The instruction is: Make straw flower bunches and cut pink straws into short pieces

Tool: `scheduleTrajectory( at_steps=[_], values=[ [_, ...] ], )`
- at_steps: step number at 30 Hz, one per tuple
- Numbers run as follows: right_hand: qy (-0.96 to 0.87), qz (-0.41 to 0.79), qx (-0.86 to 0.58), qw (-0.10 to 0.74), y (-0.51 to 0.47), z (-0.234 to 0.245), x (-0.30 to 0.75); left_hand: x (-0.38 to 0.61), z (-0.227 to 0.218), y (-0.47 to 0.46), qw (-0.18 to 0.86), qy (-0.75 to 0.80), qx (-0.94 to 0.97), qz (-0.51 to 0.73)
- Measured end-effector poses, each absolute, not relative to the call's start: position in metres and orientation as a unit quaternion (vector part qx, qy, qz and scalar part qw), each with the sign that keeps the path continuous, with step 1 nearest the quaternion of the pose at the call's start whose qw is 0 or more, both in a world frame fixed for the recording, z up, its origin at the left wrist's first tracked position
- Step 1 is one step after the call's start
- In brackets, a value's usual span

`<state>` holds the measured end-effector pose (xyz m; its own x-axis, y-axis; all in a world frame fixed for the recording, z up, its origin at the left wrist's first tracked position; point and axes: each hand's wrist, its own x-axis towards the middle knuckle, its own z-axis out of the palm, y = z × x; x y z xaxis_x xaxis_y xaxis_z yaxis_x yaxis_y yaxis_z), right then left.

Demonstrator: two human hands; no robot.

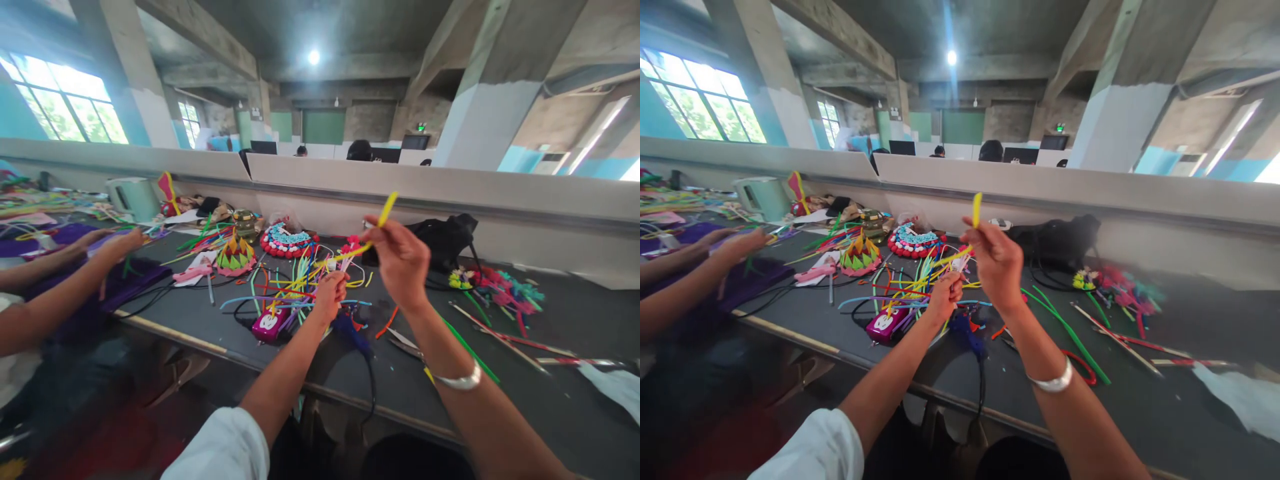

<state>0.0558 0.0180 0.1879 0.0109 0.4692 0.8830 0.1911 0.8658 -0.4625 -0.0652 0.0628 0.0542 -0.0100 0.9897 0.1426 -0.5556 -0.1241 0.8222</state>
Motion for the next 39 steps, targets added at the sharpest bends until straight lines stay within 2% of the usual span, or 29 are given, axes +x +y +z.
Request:
scheduleTrajectory(
  at_steps=[3,8,13,21,27,32,39],
  values=[
    [-0.65,0.128,-0.267,0.7,-0.027,0.184,0.099,-0.061,0.073,0.034,0.577,0.285,0.393,0.656],
    [-0.683,0.083,-0.42,0.591,-0.081,0.147,0.135,-0.048,0.086,-0.027,0.522,0.319,0.423,0.668],
    [-0.739,0.047,-0.45,0.5,-0.119,0.124,0.14,-0.03,0.085,-0.082,0.475,0.379,0.458,0.649],
    [-0.752,-0.115,-0.476,0.44,-0.159,0.127,0.145,-0.015,0.087,-0.137,0.395,0.404,0.565,0.602],
    [-0.751,-0.162,-0.481,0.422,-0.186,0.138,0.14,-0.014,0.096,-0.162,0.285,0.43,0.622,0.589],
    [-0.776,-0.09,-0.48,0.399,-0.196,0.14,0.133,-0.015,0.101,-0.177,0.267,0.437,0.632,0.582],
    [-0.787,0.037,-0.461,0.409,-0.2,0.128,0.129,-0.02,0.095,-0.184,0.379,0.408,0.581,0.593]
  ],
)
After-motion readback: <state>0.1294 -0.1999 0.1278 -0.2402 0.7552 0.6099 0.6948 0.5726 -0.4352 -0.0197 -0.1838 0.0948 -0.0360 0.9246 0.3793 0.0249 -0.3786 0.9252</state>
